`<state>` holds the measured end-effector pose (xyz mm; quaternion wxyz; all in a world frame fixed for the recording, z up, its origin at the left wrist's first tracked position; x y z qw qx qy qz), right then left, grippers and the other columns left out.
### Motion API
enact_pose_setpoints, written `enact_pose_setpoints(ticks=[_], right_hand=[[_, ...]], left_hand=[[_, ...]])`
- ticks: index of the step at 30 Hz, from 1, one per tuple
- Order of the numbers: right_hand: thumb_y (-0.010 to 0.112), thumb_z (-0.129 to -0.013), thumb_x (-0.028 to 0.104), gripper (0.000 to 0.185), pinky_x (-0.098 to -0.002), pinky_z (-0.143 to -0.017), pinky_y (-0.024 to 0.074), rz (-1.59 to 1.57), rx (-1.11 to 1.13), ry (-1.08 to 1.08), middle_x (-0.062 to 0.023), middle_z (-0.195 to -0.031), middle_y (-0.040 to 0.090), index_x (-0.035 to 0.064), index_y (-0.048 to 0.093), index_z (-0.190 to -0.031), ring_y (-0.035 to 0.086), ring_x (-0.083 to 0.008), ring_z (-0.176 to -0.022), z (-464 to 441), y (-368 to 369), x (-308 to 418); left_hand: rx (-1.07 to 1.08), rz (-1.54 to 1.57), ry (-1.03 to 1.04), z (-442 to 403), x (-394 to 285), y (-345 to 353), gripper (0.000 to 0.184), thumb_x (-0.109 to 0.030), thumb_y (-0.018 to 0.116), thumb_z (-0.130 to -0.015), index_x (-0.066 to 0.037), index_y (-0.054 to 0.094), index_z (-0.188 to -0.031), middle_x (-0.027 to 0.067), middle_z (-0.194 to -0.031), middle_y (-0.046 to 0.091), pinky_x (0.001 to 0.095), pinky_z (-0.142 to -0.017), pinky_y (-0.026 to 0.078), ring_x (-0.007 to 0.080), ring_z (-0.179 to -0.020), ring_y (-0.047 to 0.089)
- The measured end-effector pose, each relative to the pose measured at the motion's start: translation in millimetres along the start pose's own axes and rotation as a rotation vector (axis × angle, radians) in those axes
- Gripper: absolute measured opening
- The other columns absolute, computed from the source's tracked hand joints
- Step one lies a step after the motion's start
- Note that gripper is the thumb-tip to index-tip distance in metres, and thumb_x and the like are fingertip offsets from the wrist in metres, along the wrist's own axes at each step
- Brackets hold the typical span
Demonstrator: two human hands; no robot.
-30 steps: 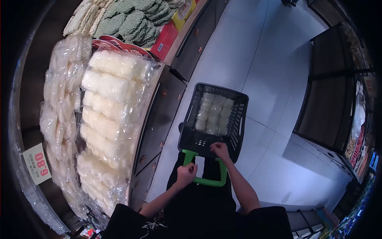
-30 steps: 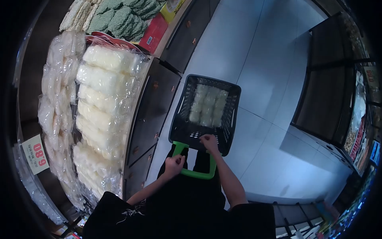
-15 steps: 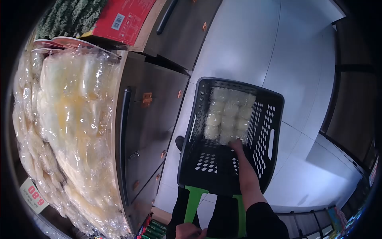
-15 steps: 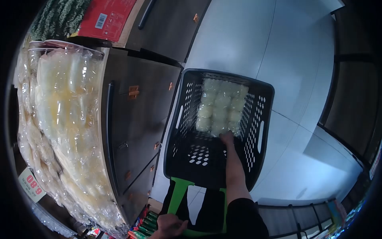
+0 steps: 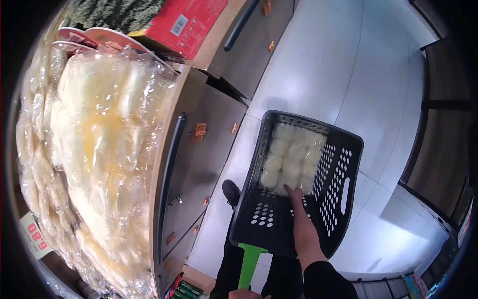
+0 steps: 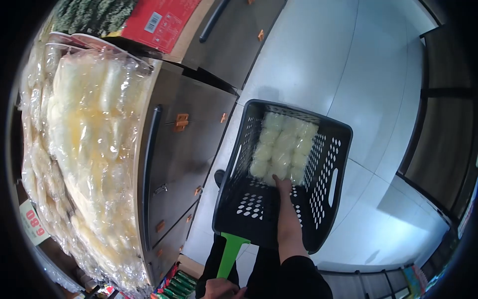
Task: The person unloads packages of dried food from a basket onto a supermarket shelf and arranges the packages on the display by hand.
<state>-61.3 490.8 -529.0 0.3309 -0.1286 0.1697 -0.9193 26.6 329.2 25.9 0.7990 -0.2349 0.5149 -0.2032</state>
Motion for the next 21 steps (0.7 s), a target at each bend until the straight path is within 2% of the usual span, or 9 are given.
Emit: enact_pose_setpoints(ticks=[4, 5, 9, 11, 13, 16, 18, 20, 21], right_hand=[[0.079, -0.065, 0.049, 0.086, -0.0416, -0.087, 0.0478, -0.31, -0.006, -0.245, -0.0258, -0.117, 0.06, -0.0067, 0.052, -0.125, 0.061, -0.0331, -0.105, 25, -9, 3], [0.079, -0.066, 0.044, 0.081, -0.041, -0.082, 0.0501, -0.404, -0.016, -0.31, -0.024, -0.113, 0.062, -0.0068, 0.053, -0.123, 0.064, -0.0306, -0.1, 34, -18, 18], [0.081, -0.07, 0.03, 0.065, -0.037, -0.067, 0.0527, -0.583, 0.183, -0.095, -0.0146, -0.103, 0.063, -0.0038, 0.054, -0.119, 0.063, -0.0252, -0.087, 139, -77, 62], [0.08, -0.071, 0.032, 0.081, -0.0386, -0.074, 0.0536, -0.62, 0.264, -0.031, -0.0174, -0.123, 0.053, -0.0041, 0.041, -0.131, 0.057, -0.0289, -0.103, 179, -102, 67], [0.08, -0.071, 0.032, 0.083, -0.0389, -0.077, 0.0536, -0.652, 0.385, 0.01, -0.0176, -0.129, 0.048, -0.0027, 0.039, -0.133, 0.054, -0.0309, -0.107, 223, -130, 71], [0.08, -0.071, 0.032, 0.082, -0.0391, -0.075, 0.0544, -0.642, 0.431, -0.037, -0.0162, -0.129, 0.048, -0.0008, 0.039, -0.134, 0.054, -0.031, -0.106, 217, -137, 38], [0.079, -0.07, 0.033, 0.073, -0.0397, -0.072, 0.055, -0.471, 0.37, -0.076, -0.0157, -0.122, 0.054, 0.0, 0.048, -0.127, 0.057, -0.0286, -0.102, 277, -158, 42], [0.079, -0.071, 0.034, 0.067, -0.0395, -0.071, 0.0551, -0.351, 0.303, -0.107, -0.0149, -0.116, 0.057, 0.0003, 0.052, -0.122, 0.06, -0.0277, -0.097, 335, -181, 54], [0.078, -0.071, 0.035, 0.062, -0.0393, -0.07, 0.0553, -0.229, 0.247, -0.114, -0.0142, -0.109, 0.061, 0.0005, 0.057, -0.118, 0.062, -0.0269, -0.092, 371, -192, 63]], left_hand=[[0.0, 0.021, -0.083, 7, 3, 4, 0.024, -0.015, 0.079, -0.069, -0.012, 0.058, -0.058, 0.0065, -0.049, 0.054, 0.0348, -0.042, 0.044, 0.0238, -0.041, 0.055], [0.069, 0.014, -0.097, 10, 4, 4, 0.015, -0.013, 0.078, -0.068, -0.009, 0.065, -0.07, 0.0092, -0.059, 0.061, 0.0346, -0.047, 0.048, 0.0253, -0.051, 0.061], [0.01, 0.173, -0.099, 7, -1, -3, 0.013, -0.01, 0.075, -0.073, -0.008, 0.065, -0.065, 0.0024, -0.046, 0.053, 0.0264, -0.042, 0.042, 0.0149, -0.041, 0.055], [0.002, 0.147, -0.151, 7, -6, -8, 0.015, -0.014, 0.073, -0.076, -0.007, 0.065, -0.066, 0.003, -0.044, 0.052, 0.0271, -0.042, 0.043, 0.0159, -0.04, 0.055], [0.021, 0.109, -0.09, 9, -6, -10, 0.015, -0.016, 0.072, -0.078, -0.006, 0.065, -0.068, 0.0035, -0.047, 0.053, 0.0273, -0.044, 0.044, 0.0158, -0.043, 0.057], [0.15, 0.043, -0.077, 7, 5, -5, 0.013, -0.017, 0.071, -0.079, -0.006, 0.066, -0.075, 0.0037, -0.057, 0.06, 0.0268, -0.048, 0.047, 0.0162, -0.051, 0.062], [0.243, 0.015, -0.092, 0, 27, 4, 0.012, -0.017, 0.071, -0.079, -0.006, 0.066, -0.08, 0.0035, -0.064, 0.065, 0.0261, -0.05, 0.048, 0.0168, -0.055, 0.064], [0.368, 0.701, -0.371, -10, 64, 23, 0.028, -0.028, 0.066, -0.085, 0.0, 0.065, -0.086, 0.0118, -0.074, 0.067, 0.0302, -0.06, 0.053, 0.0196, -0.066, 0.067], [0.408, 0.775, -0.428, -21, 80, 26, 0.035, -0.032, 0.065, -0.086, 0.002, 0.063, -0.094, 0.0142, -0.079, 0.067, 0.0324, -0.065, 0.055, 0.0225, -0.07, 0.068]])
Point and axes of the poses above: each hand's wrist, its own z-axis away from the middle knuckle, its own y-axis out of the palm, x = y × z, the point moved 4 cm from there along -z, towards the middle knuckle
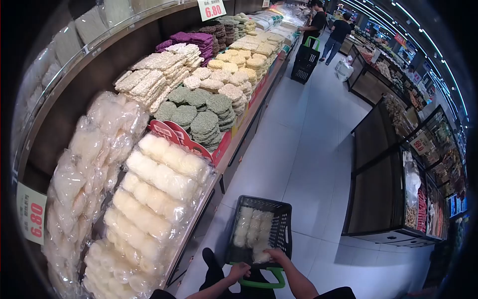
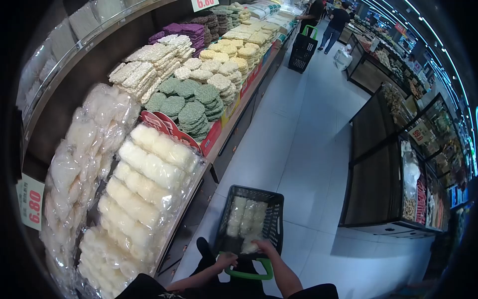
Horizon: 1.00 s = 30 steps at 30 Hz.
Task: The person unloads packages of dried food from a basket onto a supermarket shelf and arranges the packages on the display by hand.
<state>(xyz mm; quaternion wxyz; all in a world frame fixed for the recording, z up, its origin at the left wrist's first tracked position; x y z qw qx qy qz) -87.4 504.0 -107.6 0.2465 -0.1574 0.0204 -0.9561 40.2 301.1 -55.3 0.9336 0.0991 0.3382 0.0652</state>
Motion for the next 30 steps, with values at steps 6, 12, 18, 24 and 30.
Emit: enact_pose_setpoints(ticks=[6, 12, 18, 24, 30], right_hand=[[0.074, -0.074, 0.04, 0.053, -0.0326, -0.071, 0.0534, 0.325, -0.209, -0.297, -0.0103, -0.092, 0.07, -0.0016, 0.066, -0.106, 0.067, -0.0225, -0.082, 163, 19, 62], [0.076, -0.076, 0.023, 0.041, -0.0275, -0.076, 0.051, 0.219, -0.042, -0.641, -0.009, -0.092, 0.069, -0.0052, 0.065, -0.105, 0.065, -0.0147, -0.082, 378, 63, 95], [0.08, -0.071, 0.014, 0.028, -0.0273, -0.073, 0.0494, 0.23, -0.041, -0.804, -0.0053, -0.082, 0.068, -0.0004, 0.065, -0.089, 0.062, -0.0111, -0.079, 394, 65, 78], [0.082, -0.068, 0.01, 0.029, -0.0256, -0.072, 0.0476, 0.156, 0.059, -0.787, -0.0012, -0.082, 0.064, 0.0017, 0.062, -0.088, 0.06, -0.0108, -0.075, 342, 115, 117], [0.069, -0.081, 0.006, 0.038, -0.0333, -0.092, 0.0462, -0.189, 0.275, -0.795, -0.0085, -0.107, 0.064, -0.0017, 0.056, -0.116, 0.061, -0.0176, -0.096, 266, 198, 202]], left_hand=[[0.12, 0.28, -0.237, 4, -41, -46, 0.072, -0.052, 0.062, -0.085, 0.003, 0.041, -0.126, 0.0211, -0.11, 0.062, 0.0391, -0.086, 0.054, 0.0289, -0.096, 0.065], [0.583, 0.702, -0.001, 61, -165, -62, 0.083, -0.067, 0.045, -0.087, -0.009, 0.029, -0.143, 0.0163, -0.136, 0.047, 0.0431, -0.105, 0.039, 0.0274, -0.125, 0.048], [0.483, 0.932, 0.312, 135, -249, -110, 0.06, -0.046, 0.053, -0.094, -0.008, 0.039, -0.139, 0.0106, -0.134, 0.052, 0.04, -0.104, 0.041, 0.0237, -0.122, 0.051], [0.094, 1.036, 0.484, 172, -237, -189, 0.052, -0.033, 0.063, -0.091, -0.004, 0.046, -0.131, 0.0115, -0.124, 0.058, 0.0401, -0.093, 0.05, 0.0239, -0.112, 0.058], [-0.551, 1.053, 0.714, 174, -253, -305, 0.052, -0.031, 0.072, -0.084, 0.0, 0.053, -0.121, 0.013, -0.115, 0.062, 0.0371, -0.086, 0.051, 0.0211, -0.103, 0.061]])
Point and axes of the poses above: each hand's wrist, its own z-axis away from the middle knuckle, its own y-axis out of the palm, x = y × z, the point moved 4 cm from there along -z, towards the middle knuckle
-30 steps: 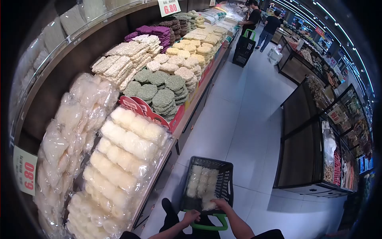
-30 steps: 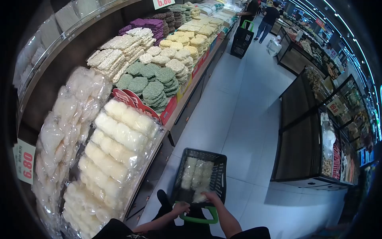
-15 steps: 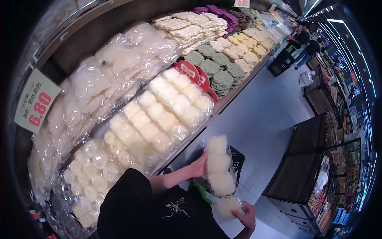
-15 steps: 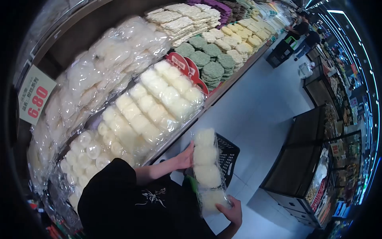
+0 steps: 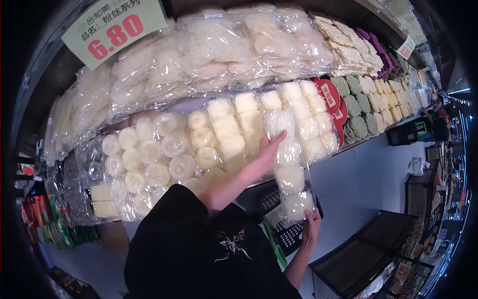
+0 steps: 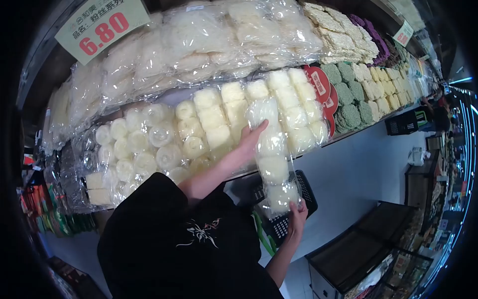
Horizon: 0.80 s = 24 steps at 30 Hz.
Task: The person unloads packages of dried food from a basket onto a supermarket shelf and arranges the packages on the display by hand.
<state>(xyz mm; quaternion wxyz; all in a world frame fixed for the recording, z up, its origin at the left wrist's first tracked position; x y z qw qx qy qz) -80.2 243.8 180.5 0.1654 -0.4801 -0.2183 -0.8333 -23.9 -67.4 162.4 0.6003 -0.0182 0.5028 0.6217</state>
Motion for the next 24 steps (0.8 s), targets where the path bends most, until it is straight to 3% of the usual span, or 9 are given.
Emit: enact_pose_setpoints(ticks=[3, 6, 8, 10, 12, 14, 17, 19, 24], right_hand=[[0.065, -0.089, 0.016, 0.031, -0.033, -0.089, 0.047, -0.243, -0.05, 0.008, -0.0069, -0.106, 0.065, 0.0003, 0.058, -0.115, 0.06, -0.0175, -0.1, -70, 42, -6], [0.065, -0.09, 0.018, 0.012, -0.0284, -0.073, 0.0438, -0.279, -0.122, 0.085, -0.0003, -0.085, 0.059, 0.009, 0.057, -0.09, 0.055, -0.012, -0.078, -127, 65, -26], [0.067, -0.087, 0.016, 0.013, -0.0279, -0.069, 0.0434, -0.186, -0.18, 0.063, -0.0004, -0.084, 0.059, 0.0095, 0.056, -0.089, 0.055, -0.0117, -0.076, -139, 84, -27], [0.072, -0.082, 0.013, 0.018, -0.0273, -0.059, 0.0424, -0.107, -0.25, 0.03, -0.0009, -0.083, 0.059, 0.0099, 0.055, -0.087, 0.055, -0.0117, -0.072, -146, 84, -36], [0.072, -0.083, 0.013, 0.018, -0.0267, -0.058, 0.0422, -0.101, -0.258, 0.055, -0.001, -0.084, 0.059, 0.01, 0.055, -0.087, 0.055, -0.0115, -0.072, -148, 81, -41], [0.072, -0.083, 0.013, 0.018, -0.0261, -0.058, 0.042, -0.096, -0.258, 0.081, -0.0011, -0.084, 0.06, 0.01, 0.055, -0.088, 0.056, -0.0114, -0.072, -150, 84, -43], [0.072, -0.083, 0.013, 0.016, -0.0251, -0.059, 0.0425, -0.11, -0.313, 0.064, -0.0007, -0.083, 0.059, 0.0098, 0.056, -0.088, 0.055, -0.0104, -0.072, -148, 91, -41], [0.07, -0.084, 0.012, 0.024, -0.0246, -0.06, 0.0437, -0.136, -0.192, -0.005, -0.0013, -0.082, 0.059, 0.0064, 0.055, -0.101, 0.055, -0.01, -0.073, -153, 86, -44], [0.067, -0.087, 0.01, 0.045, -0.0256, -0.065, 0.0466, -0.092, -0.295, -0.134, -0.0065, -0.092, 0.061, 0.0028, 0.041, -0.124, 0.059, -0.013, -0.078, -118, 62, -63]], left_hand=[[-0.121, -0.049, 0.244, -62, -39, -1, 0.057, -0.033, 0.075, -0.08, 0.002, 0.052, -0.12, 0.0149, -0.114, 0.062, 0.0379, -0.086, 0.049, 0.0239, -0.105, 0.06], [-0.312, -0.289, 0.31, -122, -39, -21, 0.064, -0.033, 0.076, -0.078, 0.002, 0.049, -0.124, 0.0176, -0.116, 0.062, 0.0396, -0.092, 0.047, 0.0307, -0.107, 0.06], [-0.4, -0.524, 0.226, -133, -42, -22, 0.074, -0.029, 0.073, -0.078, 0.004, 0.038, -0.134, 0.0225, -0.127, 0.054, 0.0399, -0.1, 0.042, 0.036, -0.118, 0.052], [-0.432, -0.596, 0.241, -132, -44, -15, 0.079, -0.024, 0.072, -0.079, 0.005, 0.029, -0.138, 0.0245, -0.132, 0.048, 0.0403, -0.103, 0.039, 0.0361, -0.123, 0.048], [-0.453, -0.673, 0.258, -128, -42, -14, 0.084, -0.018, 0.071, -0.081, 0.006, 0.019, -0.142, 0.0264, -0.137, 0.043, 0.0408, -0.105, 0.036, 0.0362, -0.127, 0.044], [-0.38, -0.755, 0.525, -122, -50, -14, 0.094, -0.012, 0.067, -0.081, 0.006, 0.002, -0.146, 0.0301, -0.147, 0.021, 0.0416, -0.113, 0.024, 0.0409, -0.137, 0.026], [-0.363, -0.785, 0.624, -137, -47, -10, 0.099, -0.007, 0.067, -0.08, 0.004, -0.005, -0.146, 0.0316, -0.145, 0.021, 0.0453, -0.116, 0.017, 0.0443, -0.135, 0.024], [-0.395, -0.809, 0.605, -127, -53, -11, 0.099, -0.01, 0.069, -0.08, 0.003, -0.003, -0.147, 0.0299, -0.144, 0.023, 0.046, -0.114, 0.019, 0.0433, -0.135, 0.025], [-0.422, -0.949, 0.777, -98, -52, -14, 0.104, -0.016, 0.073, -0.076, -0.002, 0.0, -0.149, 0.0296, -0.141, 0.025, 0.0491, -0.113, 0.018, 0.0437, -0.132, 0.026]])
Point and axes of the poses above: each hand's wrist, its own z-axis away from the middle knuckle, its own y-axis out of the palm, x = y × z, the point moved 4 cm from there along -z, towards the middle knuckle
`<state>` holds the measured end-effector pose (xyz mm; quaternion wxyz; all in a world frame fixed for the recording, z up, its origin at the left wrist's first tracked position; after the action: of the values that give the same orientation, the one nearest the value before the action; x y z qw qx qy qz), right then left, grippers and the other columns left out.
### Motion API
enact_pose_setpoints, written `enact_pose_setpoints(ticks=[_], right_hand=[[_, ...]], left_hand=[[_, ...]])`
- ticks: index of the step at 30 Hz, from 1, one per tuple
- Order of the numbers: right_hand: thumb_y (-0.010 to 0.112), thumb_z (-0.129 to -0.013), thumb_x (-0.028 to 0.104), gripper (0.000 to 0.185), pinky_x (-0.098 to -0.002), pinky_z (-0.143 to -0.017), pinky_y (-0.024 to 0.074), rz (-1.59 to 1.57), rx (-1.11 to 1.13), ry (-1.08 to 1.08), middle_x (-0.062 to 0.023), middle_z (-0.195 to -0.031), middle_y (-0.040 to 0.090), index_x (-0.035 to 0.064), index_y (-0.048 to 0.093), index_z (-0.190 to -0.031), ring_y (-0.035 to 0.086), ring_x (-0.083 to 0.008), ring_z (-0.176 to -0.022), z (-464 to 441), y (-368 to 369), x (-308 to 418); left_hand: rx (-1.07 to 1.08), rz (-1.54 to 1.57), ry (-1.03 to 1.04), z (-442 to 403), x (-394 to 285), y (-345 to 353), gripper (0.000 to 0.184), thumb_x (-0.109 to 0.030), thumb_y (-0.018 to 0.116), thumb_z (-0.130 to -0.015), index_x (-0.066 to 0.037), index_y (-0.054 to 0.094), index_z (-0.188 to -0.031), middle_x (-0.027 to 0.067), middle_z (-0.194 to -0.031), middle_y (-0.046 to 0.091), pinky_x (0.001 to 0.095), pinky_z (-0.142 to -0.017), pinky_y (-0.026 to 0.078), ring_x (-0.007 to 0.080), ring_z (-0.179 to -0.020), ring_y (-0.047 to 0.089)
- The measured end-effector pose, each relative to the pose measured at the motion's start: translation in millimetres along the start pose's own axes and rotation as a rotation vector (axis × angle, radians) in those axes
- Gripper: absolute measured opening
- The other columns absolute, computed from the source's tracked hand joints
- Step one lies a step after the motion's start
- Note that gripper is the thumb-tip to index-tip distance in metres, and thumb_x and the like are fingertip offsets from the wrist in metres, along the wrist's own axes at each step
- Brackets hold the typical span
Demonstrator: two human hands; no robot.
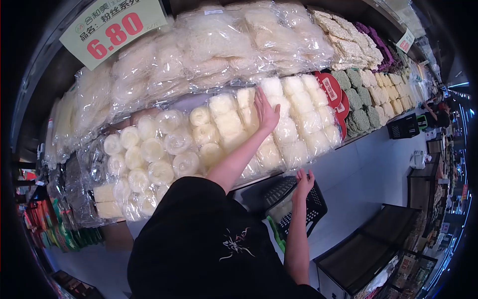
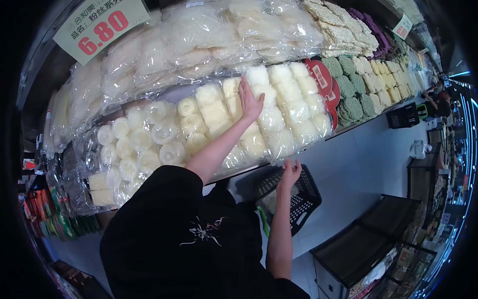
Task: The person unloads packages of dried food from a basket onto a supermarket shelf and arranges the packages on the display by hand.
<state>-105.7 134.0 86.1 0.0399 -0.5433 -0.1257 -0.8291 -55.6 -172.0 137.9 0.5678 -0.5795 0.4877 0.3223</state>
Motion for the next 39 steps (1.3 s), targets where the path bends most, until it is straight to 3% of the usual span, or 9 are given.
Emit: enact_pose_setpoints(ticks=[7, 12, 17, 21, 27, 29, 33, 35, 39], right_hand=[[0.059, -0.089, 0.011, 0.037, -0.0358, -0.079, 0.0538, 0.061, -0.107, 0.277, -0.0183, -0.105, 0.062, 0.0004, 0.047, -0.123, 0.065, -0.0292, -0.089, 108, -139, -57], [0.061, -0.085, 0.007, 0.022, -0.0311, -0.069, 0.0541, 0.049, -0.218, 0.274, -0.0119, -0.088, 0.066, -0.0004, 0.059, -0.106, 0.065, -0.0204, -0.074, 156, -216, -75], [0.059, -0.086, 0.005, 0.02, -0.0282, -0.067, 0.0529, 0.048, -0.17, 0.364, -0.0113, -0.087, 0.066, -0.0012, 0.06, -0.105, 0.064, -0.0185, -0.074, 156, -223, -79], [0.06, -0.086, 0.005, 0.02, -0.0271, -0.067, 0.0522, 0.182, 0.03, 0.323, -0.0074, -0.085, 0.064, -0.0006, 0.059, -0.106, 0.062, -0.0147, -0.073, 137, -226, -86], [0.061, -0.088, 0.006, 0.015, -0.0244, -0.064, 0.0502, 0.282, 0.313, 0.218, -0.0059, -0.088, 0.065, 0.0016, 0.062, -0.102, 0.062, -0.0131, -0.074, 116, -183, -64], [0.062, -0.088, 0.006, 0.017, -0.0248, -0.07, 0.0505, 0.332, 0.561, 0.153, -0.0064, -0.092, 0.066, 0.0009, 0.062, -0.104, 0.062, -0.0119, -0.079, 118, -121, -36], [0.066, -0.087, 0.009, 0.027, -0.0263, -0.084, 0.0483, 0.477, 1.068, 0.121, -0.0087, -0.1, 0.067, 0.0005, 0.06, -0.111, 0.061, -0.0134, -0.089, 154, 21, -19], [0.07, -0.085, 0.017, 0.05, -0.0296, -0.089, 0.0467, 0.582, 1.258, 0.148, -0.0121, -0.109, 0.062, -0.0006, 0.048, -0.127, 0.06, -0.0172, -0.099, 179, 83, -36], [0.072, -0.085, 0.021, 0.066, -0.0288, -0.081, 0.0513, 0.627, 1.113, 0.452, -0.0134, -0.105, 0.059, -0.0007, 0.036, -0.135, 0.061, -0.0188, -0.091, 228, 161, -83]], left_hand=[[0.314, -0.263, 0.454, 57, -16, 7, 0.08, -0.036, 0.065, -0.084, -0.007, 0.025, -0.148, 0.0289, -0.153, -0.001, 0.0542, -0.114, 0.01, 0.0461, -0.142, -0.001], [0.236, -0.321, 0.411, 62, -19, 30, 0.079, -0.031, 0.064, -0.085, -0.002, 0.024, -0.147, 0.0287, -0.153, -0.003, 0.0579, -0.113, 0.012, 0.0479, -0.141, -0.003], [0.346, -0.328, 0.397, 69, -22, -18, 0.075, -0.023, 0.065, -0.083, -0.002, 0.028, -0.145, 0.0292, -0.153, 0.002, 0.0534, -0.114, 0.015, 0.0442, -0.143, 0.001], [0.353, -0.382, 0.428, 97, -16, -130, 0.057, -0.016, 0.065, -0.08, 0.0, 0.046, -0.131, 0.0272, -0.147, 0.023, 0.0456, -0.114, 0.022, 0.041, -0.14, 0.019], [-0.096, -0.956, 0.311, 122, 30, -300, 0.064, -0.021, 0.071, -0.075, -0.003, 0.044, -0.13, 0.0265, -0.14, 0.033, 0.0462, -0.105, 0.034, 0.0445, -0.129, 0.032], [-0.1, -0.883, -0.056, 112, 55, -331, 0.07, -0.026, 0.073, -0.076, 0.0, 0.04, -0.132, 0.0271, -0.137, 0.036, 0.0455, -0.102, 0.038, 0.0427, -0.124, 0.038], [-0.106, -0.916, 0.022, 82, 78, -340, 0.078, -0.033, 0.076, -0.074, 0.005, 0.038, -0.131, 0.026, -0.122, 0.047, 0.0455, -0.09, 0.043, 0.0384, -0.111, 0.046], [-0.19, -0.899, 0.082, 66, 85, -333, 0.084, -0.036, 0.076, -0.073, 0.007, 0.036, -0.133, 0.0246, -0.118, 0.05, 0.045, -0.087, 0.044, 0.0369, -0.105, 0.049], [-0.259, -0.754, -0.049, 41, 86, -319, 0.089, -0.036, 0.074, -0.076, 0.009, 0.029, -0.137, 0.0251, -0.112, 0.054, 0.0448, -0.088, 0.043, 0.0384, -0.103, 0.051]])
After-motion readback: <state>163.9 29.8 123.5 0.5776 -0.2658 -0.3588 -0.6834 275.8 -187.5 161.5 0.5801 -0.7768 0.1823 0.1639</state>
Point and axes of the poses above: each hand's wrist, its own z-axis away from the middle knuckle, its own y-axis out of the palm, x = y × z, the point moved 4 cm from there along -z, towards the middle knuckle
